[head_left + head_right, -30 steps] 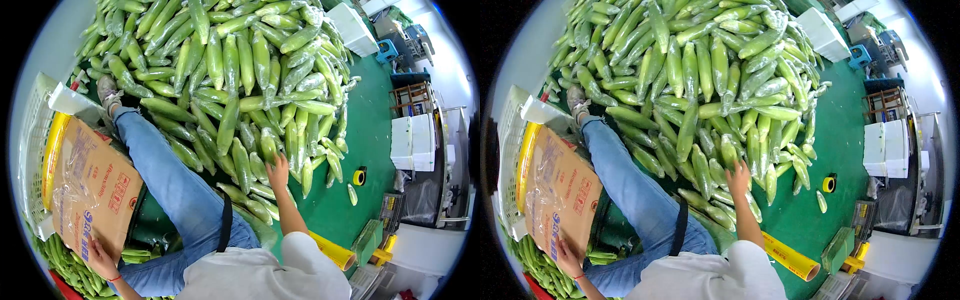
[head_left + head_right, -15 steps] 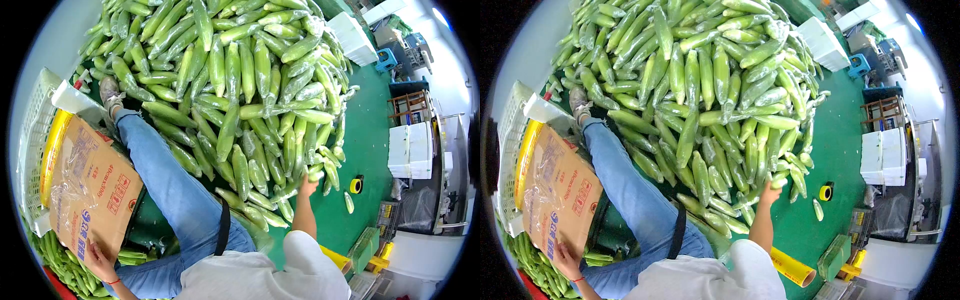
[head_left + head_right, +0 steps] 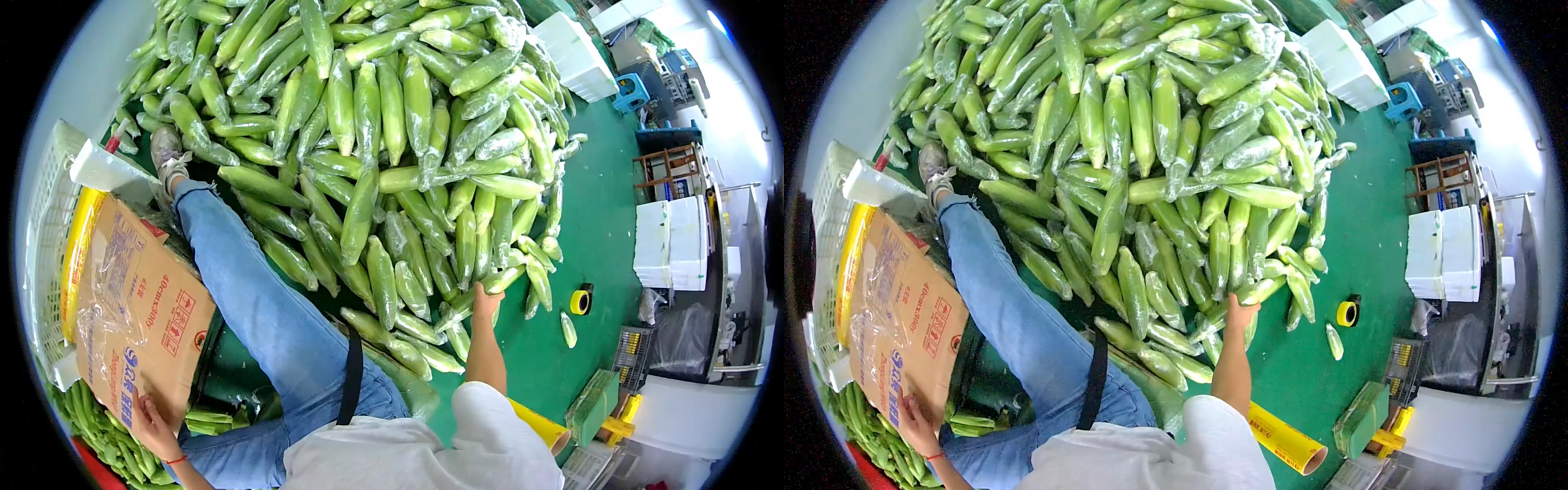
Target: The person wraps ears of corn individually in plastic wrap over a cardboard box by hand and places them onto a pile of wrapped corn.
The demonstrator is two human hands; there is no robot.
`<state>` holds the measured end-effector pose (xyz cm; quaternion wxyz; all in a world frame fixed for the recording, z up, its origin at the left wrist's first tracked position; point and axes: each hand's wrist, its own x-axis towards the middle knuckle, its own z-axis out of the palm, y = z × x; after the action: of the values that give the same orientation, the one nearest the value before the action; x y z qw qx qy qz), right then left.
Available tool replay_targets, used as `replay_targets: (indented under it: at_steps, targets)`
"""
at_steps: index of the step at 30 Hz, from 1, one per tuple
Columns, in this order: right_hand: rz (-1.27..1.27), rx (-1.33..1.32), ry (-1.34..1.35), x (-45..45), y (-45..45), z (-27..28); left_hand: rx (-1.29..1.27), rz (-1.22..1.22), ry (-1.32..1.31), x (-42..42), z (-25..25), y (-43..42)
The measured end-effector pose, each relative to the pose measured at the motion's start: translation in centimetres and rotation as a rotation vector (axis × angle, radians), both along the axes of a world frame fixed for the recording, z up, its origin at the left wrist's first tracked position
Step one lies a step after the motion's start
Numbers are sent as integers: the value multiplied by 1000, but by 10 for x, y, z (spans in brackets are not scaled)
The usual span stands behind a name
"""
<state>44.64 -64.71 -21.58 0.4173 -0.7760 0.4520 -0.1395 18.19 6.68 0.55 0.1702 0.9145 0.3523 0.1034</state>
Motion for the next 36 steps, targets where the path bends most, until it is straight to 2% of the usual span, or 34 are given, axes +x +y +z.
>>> replay_targets:
  at_steps: [4, 5, 6, 11, 12, 13, 14, 15, 18, 22, 25, 28, 31, 34, 36]
  targets:
    - [27, -178, 176, 10, -37, 5, -64, 87, -15, -2, 2, -8]
    - [-3, -170, 92, 8, -48, 5, -67, 75, -6, -3, 1, -7]
    - [-15, -126, 107, 5, -53, 19, -73, 66, 4, -6, -1, -4]
    - [35, 41, 212, -14, -77, 7, -75, 24, -26, -2, -6, -5]
    - [272, -187, 182, -17, -79, -18, -59, 19, -12, 6, 0, -11]
    - [222, -108, 266, -26, -87, -34, -45, 13, 4, 11, 4, -16]
    - [173, -32, 349, -25, -67, -14, -44, 9, 16, 14, 7, -19]
    - [198, -144, 140, -37, -69, -39, -43, 5, 28, 17, 8, -22]
    - [86, -148, 459, -50, -88, -41, -68, 38, 17, 12, 3, -20]
    - [236, -237, 668, -50, -102, -29, 40, 54, 83, 1, 10, -29]
    - [256, -185, 868, -57, -87, -11, -2, 105, 1, -21, -6, -20]
    - [351, -245, 642, -104, -63, -12, -31, 99, -59, -44, -21, -3]
    - [280, -360, 319, -140, -68, -38, -89, 69, -105, -49, -25, 6]
    - [-20, -217, 368, -147, -74, -12, -11, 34, -10, -56, -26, 27]
    - [-120, -337, 428, -156, -100, -22, -49, 114, -30, -64, -30, 40]
